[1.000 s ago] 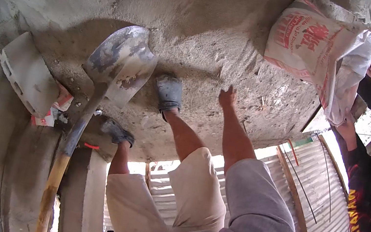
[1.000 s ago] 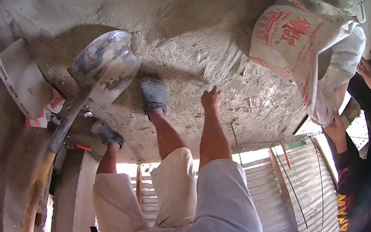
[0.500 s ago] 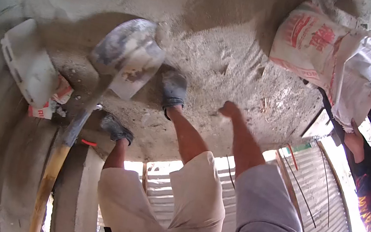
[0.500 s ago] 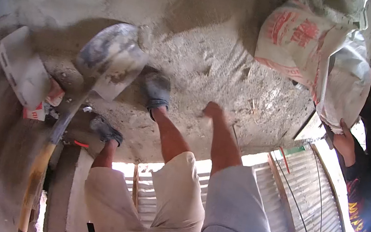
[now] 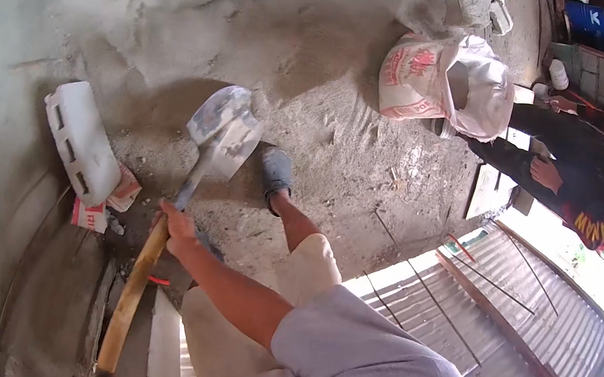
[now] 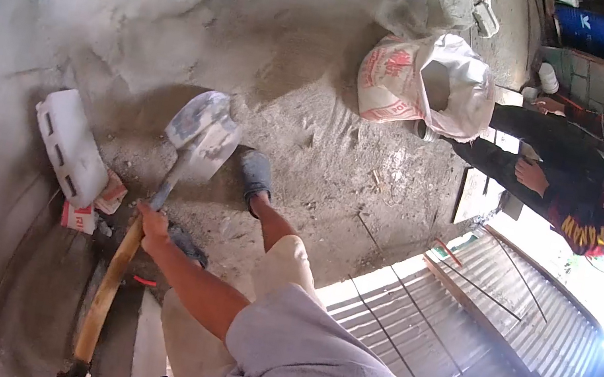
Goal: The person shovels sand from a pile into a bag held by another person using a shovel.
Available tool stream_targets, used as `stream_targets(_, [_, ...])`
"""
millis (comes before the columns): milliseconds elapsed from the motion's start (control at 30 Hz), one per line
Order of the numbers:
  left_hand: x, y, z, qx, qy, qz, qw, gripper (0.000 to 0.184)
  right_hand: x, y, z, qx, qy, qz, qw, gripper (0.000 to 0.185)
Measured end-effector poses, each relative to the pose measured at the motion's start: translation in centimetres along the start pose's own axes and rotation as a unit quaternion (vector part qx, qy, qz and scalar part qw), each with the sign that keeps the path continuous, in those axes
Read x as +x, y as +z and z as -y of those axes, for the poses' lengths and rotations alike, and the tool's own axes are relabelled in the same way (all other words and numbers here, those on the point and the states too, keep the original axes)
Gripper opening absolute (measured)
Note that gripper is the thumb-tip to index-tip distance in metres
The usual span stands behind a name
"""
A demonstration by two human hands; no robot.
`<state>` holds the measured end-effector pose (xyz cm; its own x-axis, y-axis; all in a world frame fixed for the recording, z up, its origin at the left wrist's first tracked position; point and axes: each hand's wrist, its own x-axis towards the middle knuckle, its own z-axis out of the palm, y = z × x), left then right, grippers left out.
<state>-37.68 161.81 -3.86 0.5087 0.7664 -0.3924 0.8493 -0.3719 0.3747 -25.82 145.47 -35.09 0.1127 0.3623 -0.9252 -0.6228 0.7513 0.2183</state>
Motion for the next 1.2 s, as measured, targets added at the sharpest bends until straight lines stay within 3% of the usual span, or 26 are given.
stream_targets(33, [-0.2,0.6,1.4,-0.040,-0.018,-0.005,0.999,0.039,0.4,0.6,-1.7,0.017,-0.052,-0.056,0.997,0.027])
stream_targets(233, [-4.2,2.5,10.4,-0.188,-0.180,-0.043,0.965,0.038,-2.6,-0.5,-7.8,-0.084,-0.019,-0.068,0.994,0.022])
stream_targets(433, [-10.0,3.5,17.6,-0.219,-0.326,-0.096,0.914,0.038,-3.4,-1.0,-14.3,-0.204,0.033,-0.117,0.971,0.021])
stream_targets(500, [-11.3,4.3,18.7,-0.216,-0.337,-0.101,0.911,0.038,-3.0,-0.8,-14.9,-0.288,-0.019,-0.168,0.943,0.019])
stream_targets(567, [-11.3,6.2,18.7,-0.228,-0.342,-0.110,0.905,0.039,-3.6,2.1,-10.5,-0.265,-0.002,-0.088,0.960,0.017])
stream_targets(600, [-11.1,7.8,19.1,-0.230,-0.333,-0.108,0.908,0.039,-0.6,2.9,-7.8,-0.347,-0.100,-0.130,0.924,0.019])
stream_targets(633, [-10.0,9.8,19.6,-0.194,-0.297,-0.093,0.930,0.039,2.5,3.6,-2.7,-0.260,-0.122,-0.037,0.957,0.023])
stream_targets(667, [-8.7,12.5,20.9,-0.033,-0.194,-0.059,0.979,0.039,3.3,6.7,4.2,-0.339,-0.241,0.100,0.904,0.029])
stream_targets(700, [-7.3,14.9,20.6,0.128,-0.099,-0.046,0.986,0.039,4.3,11.8,10.7,-0.354,-0.209,0.047,0.911,0.026])
stream_targets(733, [-5.5,17.3,19.2,0.186,-0.050,-0.051,0.980,0.040,5.4,16.7,17.2,-0.365,-0.173,-0.005,0.915,0.022])
stream_targets(767, [-3.8,16.5,9.2,-0.158,-0.190,-0.055,0.968,0.027,6.3,19.9,20.7,-0.378,-0.130,-0.115,0.909,0.022])
stream_targets(800, [-2.0,15.4,-1.6,-0.463,-0.309,-0.156,0.816,0.016,5.9,20.0,21.2,-0.382,-0.134,-0.114,0.907,0.022])
stream_targets(867, [-4.9,17.2,1.1,-0.475,-0.327,-0.126,0.807,0.010,5.0,17.8,20.3,-0.306,-0.221,-0.084,0.922,0.015])
stream_targets(967, [-7.1,16.5,1.8,-0.443,-0.333,-0.142,0.820,0.007,2.7,15.2,19.8,-0.349,-0.199,-0.114,0.909,0.012])
stream_targets(1033, [-9.4,14.0,4.6,-0.432,-0.351,-0.122,0.822,0.008,0.1,12.4,17.8,-0.300,-0.202,-0.091,0.928,0.015])
stream_targets(1067, [-10.3,13.1,6.7,-0.391,-0.318,-0.122,0.855,0.008,-0.8,11.1,17.0,-0.292,-0.200,-0.115,0.928,0.015])
stream_targets(1100, [-11.1,11.7,6.9,-0.456,-0.342,-0.126,0.812,0.009,-1.8,9.9,16.3,-0.281,-0.200,-0.141,0.928,0.014])
stream_targets(1133, [-12.0,11.0,9.0,-0.366,-0.305,-0.140,0.868,0.009,-4.5,9.5,15.3,-0.272,-0.215,-0.146,0.927,0.015])
stream_targets(1167, [-12.8,8.2,7.2,-0.398,-0.323,-0.103,0.853,0.007,-7.3,9.0,14.6,-0.262,-0.231,-0.153,0.924,0.015])
stream_targets(1200, [-13.9,7.8,9.8,-0.378,-0.299,-0.096,0.871,0.010,-9.2,7.9,14.4,-0.245,-0.247,-0.160,0.924,0.015])
